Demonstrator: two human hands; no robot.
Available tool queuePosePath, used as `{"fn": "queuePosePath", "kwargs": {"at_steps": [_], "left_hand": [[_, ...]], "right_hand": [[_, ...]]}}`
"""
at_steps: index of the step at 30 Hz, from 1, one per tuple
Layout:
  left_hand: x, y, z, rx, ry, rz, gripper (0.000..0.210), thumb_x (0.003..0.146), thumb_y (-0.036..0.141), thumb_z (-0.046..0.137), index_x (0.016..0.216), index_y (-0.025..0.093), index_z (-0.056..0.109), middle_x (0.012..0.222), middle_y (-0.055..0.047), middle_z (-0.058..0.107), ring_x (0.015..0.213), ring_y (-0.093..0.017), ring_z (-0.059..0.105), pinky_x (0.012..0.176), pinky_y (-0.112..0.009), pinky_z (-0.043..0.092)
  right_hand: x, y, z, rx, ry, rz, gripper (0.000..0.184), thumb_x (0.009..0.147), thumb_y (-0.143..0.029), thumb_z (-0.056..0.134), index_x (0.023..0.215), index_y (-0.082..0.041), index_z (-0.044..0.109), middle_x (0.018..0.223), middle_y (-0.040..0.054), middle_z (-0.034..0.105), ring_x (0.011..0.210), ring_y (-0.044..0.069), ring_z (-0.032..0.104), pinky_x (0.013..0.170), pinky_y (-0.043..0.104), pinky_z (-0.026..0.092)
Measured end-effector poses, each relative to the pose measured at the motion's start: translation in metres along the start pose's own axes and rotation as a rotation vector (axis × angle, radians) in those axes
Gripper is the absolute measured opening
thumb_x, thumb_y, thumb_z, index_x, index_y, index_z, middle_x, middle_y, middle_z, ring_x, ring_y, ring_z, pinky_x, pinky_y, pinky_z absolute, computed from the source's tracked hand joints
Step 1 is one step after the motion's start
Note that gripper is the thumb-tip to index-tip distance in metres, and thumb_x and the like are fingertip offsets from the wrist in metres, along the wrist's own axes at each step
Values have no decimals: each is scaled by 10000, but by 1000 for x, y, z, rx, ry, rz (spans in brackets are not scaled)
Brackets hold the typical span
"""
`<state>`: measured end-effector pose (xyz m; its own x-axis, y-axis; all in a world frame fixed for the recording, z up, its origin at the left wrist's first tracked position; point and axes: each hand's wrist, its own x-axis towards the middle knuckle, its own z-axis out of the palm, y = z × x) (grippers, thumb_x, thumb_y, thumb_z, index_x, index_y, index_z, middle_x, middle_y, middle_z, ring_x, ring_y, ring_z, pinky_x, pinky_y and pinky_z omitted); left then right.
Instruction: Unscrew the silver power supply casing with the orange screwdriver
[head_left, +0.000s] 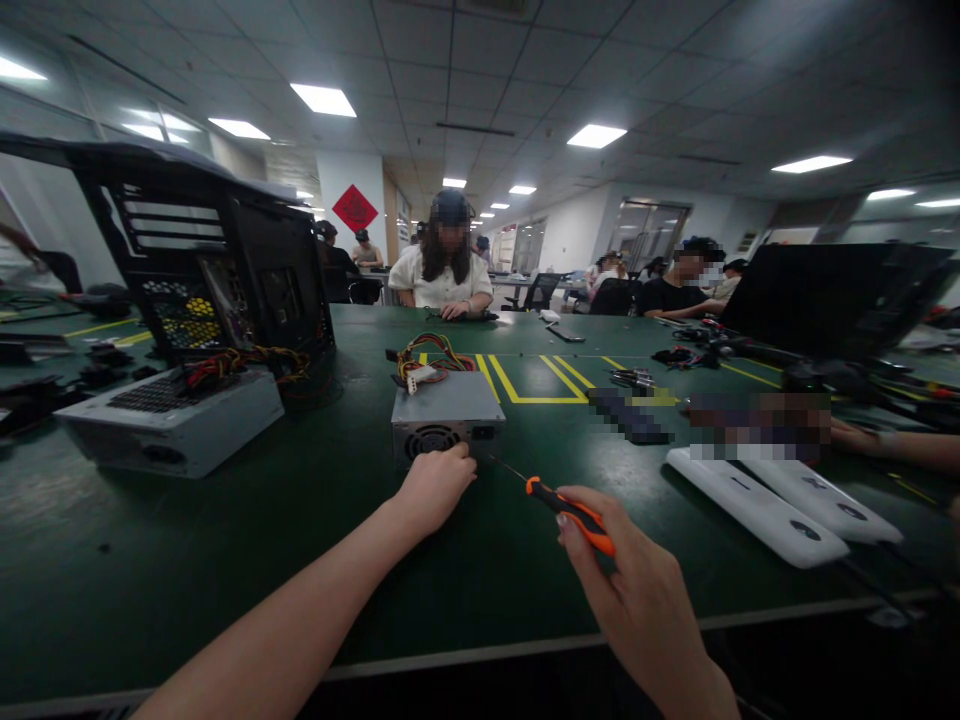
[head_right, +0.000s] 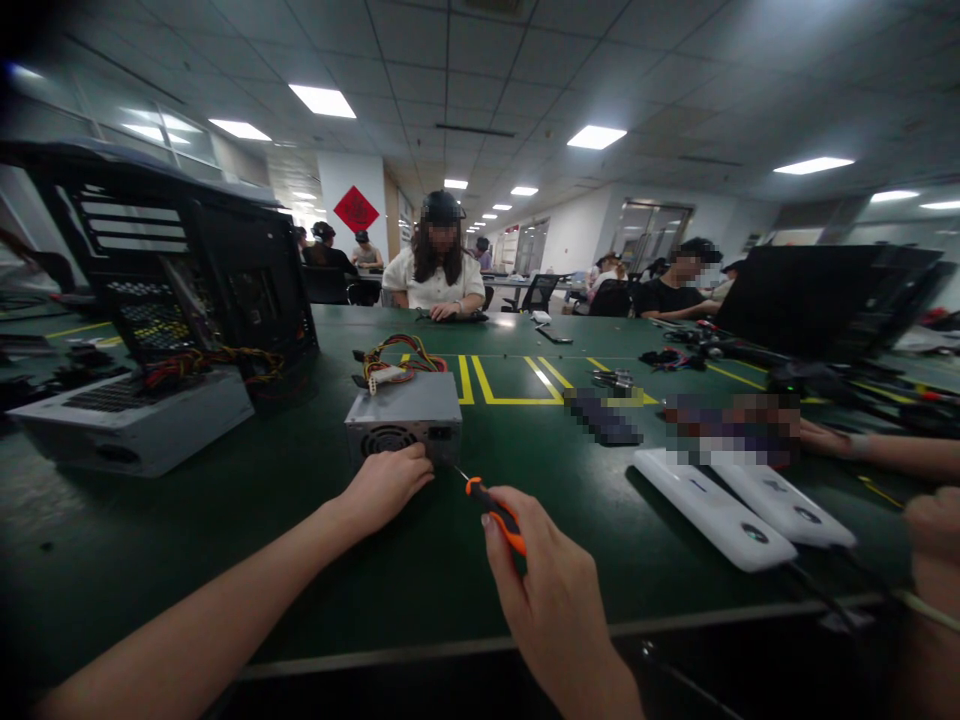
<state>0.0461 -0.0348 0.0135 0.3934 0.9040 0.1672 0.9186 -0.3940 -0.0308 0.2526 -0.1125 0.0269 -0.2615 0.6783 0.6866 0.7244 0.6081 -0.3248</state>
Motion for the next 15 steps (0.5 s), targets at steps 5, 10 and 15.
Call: {"fn": "queuePosePath", "kwargs": {"at_steps": [5,10,15], "left_hand": [[1,-2,2,3,6,43,267,866,257,373,1030,242,583,1055,-56,537,761,-162,611,636,-277,468],[0,-3,2,19,8,96,284,867,219,354,1025,250,588,1047,-54,529,755,-163,611,622,-276,462],[0,-3,-1,-7,12,91,259,869,217,348,972,225,586,1035,-51,531,761,-158,609,615,-266,456]], "right_hand": [[0,0,0,-14,-14,-9,183,889,-265,362,1023,-203,470,854,31,647,725,139,657,625,234,506],[1,0,0,-43,-20,-26,185,889,-265,352,1008,-196,475,843,38,650,709,143,656,605,235,502],[1,1,1,-53,-60,-22,187,883,-259,355,1001,-195,486,854,37,657,710,145,660,582,227,500]]}}
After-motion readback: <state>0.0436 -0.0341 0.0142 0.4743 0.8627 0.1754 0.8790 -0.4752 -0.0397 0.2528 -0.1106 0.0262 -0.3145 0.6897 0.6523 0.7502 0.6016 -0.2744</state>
